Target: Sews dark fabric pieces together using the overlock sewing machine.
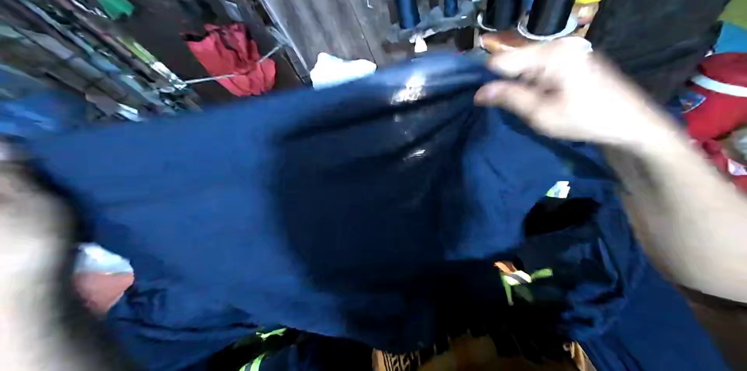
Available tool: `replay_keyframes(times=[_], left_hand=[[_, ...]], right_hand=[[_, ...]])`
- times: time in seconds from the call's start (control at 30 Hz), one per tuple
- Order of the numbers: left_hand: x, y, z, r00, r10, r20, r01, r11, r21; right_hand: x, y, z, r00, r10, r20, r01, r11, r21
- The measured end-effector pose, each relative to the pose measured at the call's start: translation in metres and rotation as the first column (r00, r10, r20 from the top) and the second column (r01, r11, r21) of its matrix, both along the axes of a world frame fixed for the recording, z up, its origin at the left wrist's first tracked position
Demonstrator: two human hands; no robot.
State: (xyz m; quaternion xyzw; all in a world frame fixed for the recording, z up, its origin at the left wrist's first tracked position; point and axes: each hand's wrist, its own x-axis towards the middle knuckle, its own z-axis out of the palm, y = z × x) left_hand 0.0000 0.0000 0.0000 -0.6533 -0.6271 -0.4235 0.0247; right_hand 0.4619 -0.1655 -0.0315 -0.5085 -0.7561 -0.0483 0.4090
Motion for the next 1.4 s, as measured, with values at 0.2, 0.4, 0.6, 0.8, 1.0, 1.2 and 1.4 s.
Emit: replay_keyframes(times=[0.2, 0.4, 0.6, 0.8, 1.0, 1.2, 1.4], left_hand=[[-0.002, 0.079, -0.268, 0.934, 0.161, -0.32, -0.292, 0.859, -0.42], [0.011, 0.101, -0.285, 0.923, 0.162, -0.35, -0.292, 0.887, -0.358], [0.165, 0.017, -0.235, 0.702, -0.692, -0.171, 0.694, 0.718, -0.056], [0.268, 0.015, -0.255, 0.312, -0.933, -0.177, 0.942, 0.329, -0.072], [0.249, 0.029, -0.306, 0.326, -0.868, -0.373, 0.866, 0.433, -0.25], [0.267, -0.003, -0.309, 0.279, -0.875, -0.395, 0.93, 0.349, -0.118], [0.319, -0.01, -0.315, 0.119, -0.891, -0.439, 0.955, 0.223, -0.195]], right_hand=[[-0.004, 0.128, -0.22, 0.988, 0.044, -0.15, -0.137, 0.706, -0.695], [0.013, 0.118, -0.227, 0.994, 0.104, -0.033, -0.088, 0.592, -0.801], [0.013, 0.101, -0.214, 0.92, 0.22, -0.325, -0.375, 0.734, -0.566], [0.033, 0.107, -0.219, 0.924, 0.035, -0.38, -0.25, 0.809, -0.533], [0.067, 0.112, -0.256, 0.955, -0.117, -0.274, -0.041, 0.859, -0.51], [0.075, 0.113, -0.262, 0.959, -0.172, -0.226, 0.021, 0.836, -0.548], [0.072, 0.107, -0.267, 0.965, -0.147, -0.219, 0.024, 0.877, -0.48]])
